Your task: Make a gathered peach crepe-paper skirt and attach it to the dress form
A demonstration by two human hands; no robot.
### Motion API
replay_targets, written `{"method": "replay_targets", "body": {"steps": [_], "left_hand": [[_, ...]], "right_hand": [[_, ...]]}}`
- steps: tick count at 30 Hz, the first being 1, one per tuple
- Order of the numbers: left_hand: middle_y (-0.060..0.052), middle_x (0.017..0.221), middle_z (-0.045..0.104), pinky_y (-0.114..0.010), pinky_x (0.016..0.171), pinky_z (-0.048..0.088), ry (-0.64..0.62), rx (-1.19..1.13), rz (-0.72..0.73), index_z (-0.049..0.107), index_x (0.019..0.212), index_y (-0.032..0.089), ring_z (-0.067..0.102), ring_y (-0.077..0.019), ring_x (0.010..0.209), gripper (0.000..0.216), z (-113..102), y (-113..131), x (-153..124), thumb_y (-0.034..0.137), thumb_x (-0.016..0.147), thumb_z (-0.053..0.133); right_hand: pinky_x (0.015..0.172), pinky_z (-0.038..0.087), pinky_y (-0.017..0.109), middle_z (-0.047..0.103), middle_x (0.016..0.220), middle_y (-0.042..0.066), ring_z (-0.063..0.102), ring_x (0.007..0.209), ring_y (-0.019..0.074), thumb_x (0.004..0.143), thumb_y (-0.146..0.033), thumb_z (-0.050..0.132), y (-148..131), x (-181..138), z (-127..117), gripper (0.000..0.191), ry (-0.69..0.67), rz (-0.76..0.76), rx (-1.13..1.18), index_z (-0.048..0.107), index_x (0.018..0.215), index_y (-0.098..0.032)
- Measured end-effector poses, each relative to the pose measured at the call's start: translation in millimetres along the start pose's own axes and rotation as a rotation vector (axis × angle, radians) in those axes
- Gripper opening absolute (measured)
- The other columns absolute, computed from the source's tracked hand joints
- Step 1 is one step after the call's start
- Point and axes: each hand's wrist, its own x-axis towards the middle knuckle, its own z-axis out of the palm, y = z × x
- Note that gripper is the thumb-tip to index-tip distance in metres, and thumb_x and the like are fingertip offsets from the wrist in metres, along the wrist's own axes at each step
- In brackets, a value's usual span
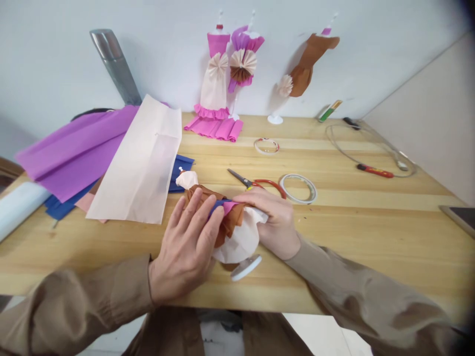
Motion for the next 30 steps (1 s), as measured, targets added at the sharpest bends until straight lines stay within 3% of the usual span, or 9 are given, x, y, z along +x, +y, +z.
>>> {"method": "replay_targets", "body": {"steps": [2, 4, 7, 11, 14, 17, 25, 27, 30], "left_hand": [[-0.018, 0.121, 0.065, -0.051, 0.104, 0.045, 0.073, -0.087, -0.045, 0.056, 0.12, 0.007, 0.052, -0.0343, 0.126, 0.045, -2.1, -6.3, 2.0, 0.003, 0.076, 0.05], [-0.012, 0.11, 0.072, -0.039, 0.098, 0.052, 0.11, -0.178, -0.178, 0.062, 0.111, 0.011, 0.063, -0.0261, 0.113, 0.036, -4.8, -12.1, 5.3, 0.002, 0.078, 0.051], [-0.002, 0.097, 0.075, -0.025, 0.083, 0.057, 0.073, -0.301, -0.417, 0.067, 0.104, 0.018, 0.071, -0.0156, 0.09, 0.03, -9.1, -18.0, 13.5, 0.006, 0.081, 0.05], [0.0, 0.095, 0.075, -0.023, 0.072, 0.057, -0.047, -0.506, -0.665, 0.07, 0.099, 0.02, 0.07, -0.0147, 0.08, 0.023, -15.7, -21.6, 30.9, 0.016, 0.084, 0.053], [0.0, 0.075, 0.073, -0.023, 0.057, 0.054, -0.104, -0.651, -0.783, 0.07, 0.092, 0.019, 0.068, -0.0151, 0.068, 0.018, -19.3, -23.9, 44.0, 0.021, 0.085, 0.054], [0.002, 0.058, 0.062, -0.021, 0.047, 0.048, -0.111, -0.729, -0.81, 0.067, 0.081, 0.016, 0.06, -0.0125, 0.054, 0.015, -18.6, -27.5, 51.2, 0.022, 0.084, 0.053], [0.004, 0.052, 0.053, -0.019, 0.041, 0.04, -0.105, -0.733, -0.816, 0.057, 0.066, 0.016, 0.053, -0.0102, 0.047, 0.018, -9.9, -40.0, 56.4, 0.02, 0.082, 0.05], [0.004, 0.049, 0.052, -0.019, 0.039, 0.038, -0.111, -0.752, -0.822, 0.055, 0.065, 0.016, 0.051, -0.0101, 0.044, 0.018, -8.6, -43.3, 59.7, 0.02, 0.081, 0.049], [0.003, 0.051, 0.053, -0.019, 0.039, 0.038, -0.088, -0.773, -0.823, 0.054, 0.062, 0.016, 0.051, -0.0101, 0.045, 0.014, -5.1, -49.0, 66.5, 0.018, 0.076, 0.051]], "right_hand": [[0.066, 0.054, 0.033, 0.072, 0.078, 0.007, 0.066, 0.071, 0.018, 0.079, -0.009, 0.063, 2.3, -0.6, 0.5, 0.015, 0.01, -0.002, -0.012, 0.069, 0.089, -0.019], [0.067, 0.053, 0.032, 0.073, 0.079, 0.005, 0.066, 0.072, 0.0171, 0.078, -0.006, 0.06, 5.0, -1.0, 1.5, 0.019, 0.023, 0.003, -0.019, 0.069, 0.088, -0.02], [0.066, 0.052, 0.03, 0.072, 0.077, 0.003, 0.065, 0.07, 0.0164, 0.076, -0.007, 0.058, 8.5, 0.1, 3.0, 0.019, 0.026, 0.04, -0.035, 0.07, 0.085, -0.02], [0.058, 0.049, 0.028, 0.07, 0.07, 0.002, 0.062, 0.062, 0.0155, 0.073, -0.014, 0.062, 10.5, 5.0, 3.2, 0.01, 0.0, 0.272, 0.008, 0.07, 0.076, -0.018], [0.053, 0.048, 0.027, 0.069, 0.066, 0.002, 0.06, 0.058, 0.0155, 0.069, -0.023, 0.068, 10.9, 8.8, 1.1, 0.008, -0.038, 0.456, 0.133, 0.068, 0.073, -0.016], [0.059, 0.05, 0.03, 0.072, 0.075, 0.004, 0.063, 0.064, 0.018, 0.064, -0.026, 0.073, 10.2, 11.1, -1.5, 0.019, -0.11, 0.512, 0.212, 0.068, 0.08, -0.016], [0.076, 0.052, 0.037, 0.071, 0.098, 0.009, 0.065, 0.087, 0.0234, 0.067, -0.028, 0.071, 17.6, 12.3, -7.1, 0.037, -0.174, 0.544, 0.276, 0.064, 0.101, -0.015], [0.077, 0.052, 0.037, 0.068, 0.1, 0.009, 0.064, 0.09, 0.0231, 0.069, -0.03, 0.072, 21.8, 8.5, -9.2, 0.04, -0.067, 0.504, 0.231, 0.06, 0.105, -0.016], [0.069, 0.05, 0.034, 0.063, 0.09, 0.005, 0.061, 0.08, 0.0191, 0.073, -0.027, 0.07, 24.7, 1.6, -13.8, 0.031, 0.219, 0.327, -0.033, 0.059, 0.101, -0.021]]}}
